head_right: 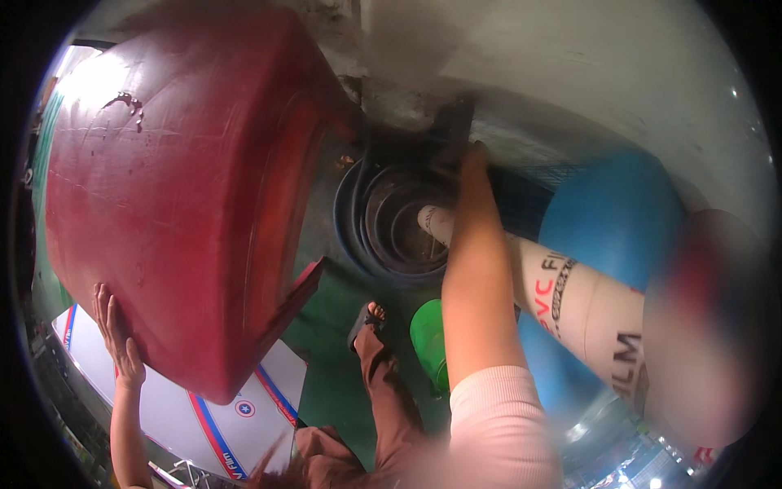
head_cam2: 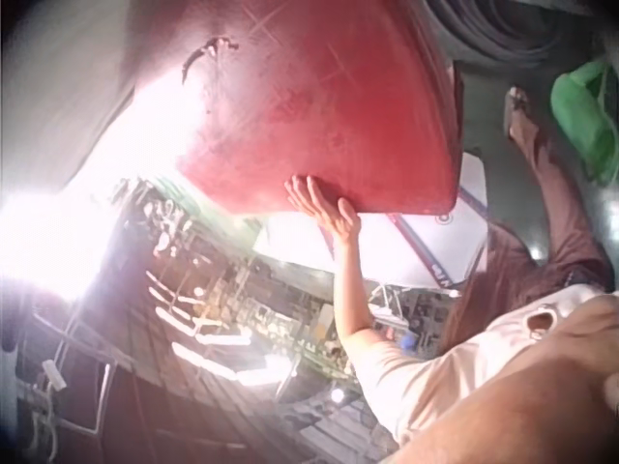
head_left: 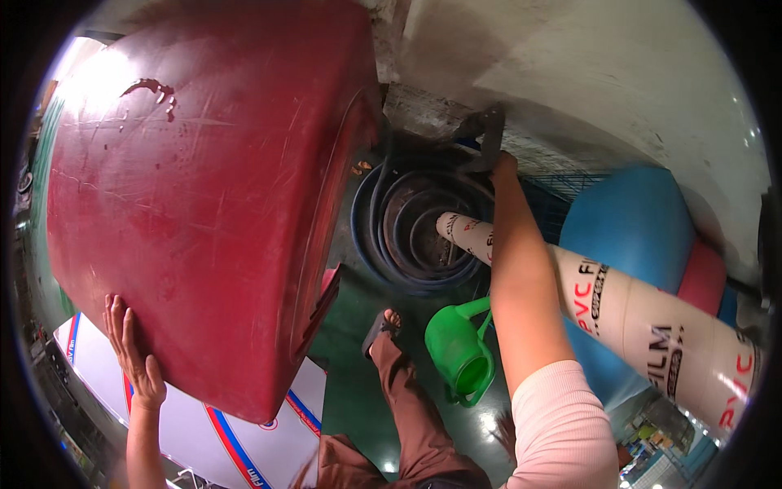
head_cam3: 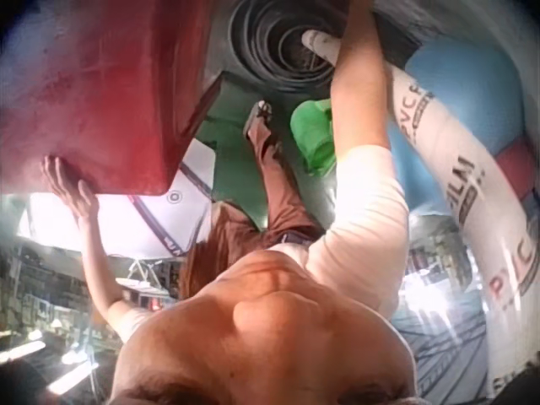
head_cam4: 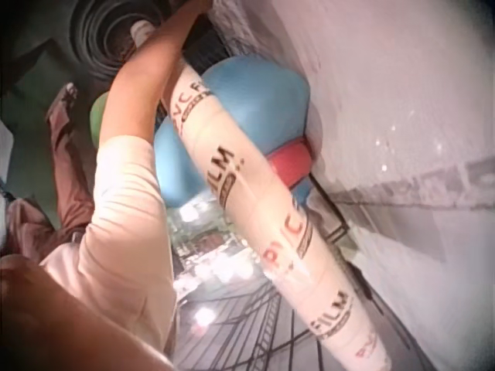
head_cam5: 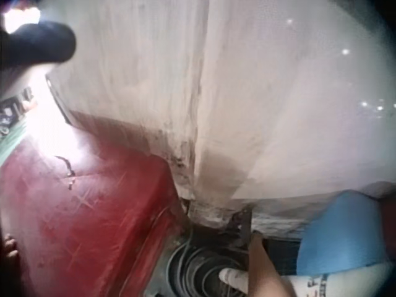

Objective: The person retrieves a blue water cooler, fills it with water using a hose, and then washes the cooler and its lid with a sponge and soap. The person scrubs the interior and exterior surfaces of the cooler and lid.

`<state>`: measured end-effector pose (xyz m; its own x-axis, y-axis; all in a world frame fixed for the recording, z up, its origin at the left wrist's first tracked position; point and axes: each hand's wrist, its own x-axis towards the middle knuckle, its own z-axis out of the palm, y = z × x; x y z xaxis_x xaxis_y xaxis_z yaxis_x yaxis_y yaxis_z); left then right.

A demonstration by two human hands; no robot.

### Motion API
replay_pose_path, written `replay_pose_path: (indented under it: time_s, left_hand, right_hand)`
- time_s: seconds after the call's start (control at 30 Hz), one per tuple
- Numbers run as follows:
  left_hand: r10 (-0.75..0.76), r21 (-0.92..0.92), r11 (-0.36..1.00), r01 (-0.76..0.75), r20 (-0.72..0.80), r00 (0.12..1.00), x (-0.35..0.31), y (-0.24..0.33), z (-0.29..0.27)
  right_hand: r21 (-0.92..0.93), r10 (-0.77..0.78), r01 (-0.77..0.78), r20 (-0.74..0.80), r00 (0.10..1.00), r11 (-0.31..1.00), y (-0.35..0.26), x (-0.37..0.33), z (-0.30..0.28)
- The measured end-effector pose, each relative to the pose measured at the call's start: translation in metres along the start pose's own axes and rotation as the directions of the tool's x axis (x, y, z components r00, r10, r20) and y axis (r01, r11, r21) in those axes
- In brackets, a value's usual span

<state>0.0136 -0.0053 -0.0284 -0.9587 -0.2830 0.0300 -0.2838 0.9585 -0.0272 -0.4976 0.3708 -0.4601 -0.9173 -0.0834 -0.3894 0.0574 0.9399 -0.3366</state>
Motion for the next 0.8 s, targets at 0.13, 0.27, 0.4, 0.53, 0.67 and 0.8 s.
replay_pose_path:
  time_s: [0.13, 0.27, 0.4, 0.53, 0.67, 0.8]
  left_hand:
    - [-0.030, -0.013, 0.999, 0.029, -0.014, 0.999, -0.001, -0.001, 0.006]
    - [-0.020, -0.027, 0.999, 0.020, -0.012, 1.000, 0.007, -0.001, 0.006]
    - [-0.005, -0.017, 1.000, 0.005, -0.028, 1.000, 0.006, -0.004, 0.010]
    - [-0.051, -0.017, 0.999, 0.050, -0.014, 0.999, -0.005, -0.001, 0.006]
    - [0.012, -0.027, 1.000, -0.013, -0.056, 0.998, 0.015, -0.007, 0.012]
    - [-0.028, 0.000, 1.000, 0.028, -0.053, 0.998, 0.006, -0.003, 0.008]
  right_hand:
    - [0.168, -0.205, 0.195, 0.041, 0.978, 0.966, -0.012, 0.021, 0.004]
    - [0.334, -0.304, 0.246, 0.135, 0.943, 0.910, 0.010, 0.049, 0.009]
    - [0.191, -0.542, 0.547, -0.082, 0.836, 0.815, 0.008, 0.050, 0.009]
    - [-0.090, -0.649, 0.645, -0.197, 0.735, 0.759, -0.035, 0.025, -0.005]
    - [-0.085, -0.348, 0.339, -0.147, 0.926, 0.937, 0.007, 0.055, 0.008]
    - [-0.124, -0.561, 0.549, -0.098, 0.822, 0.827, -0.037, 0.028, -0.019]
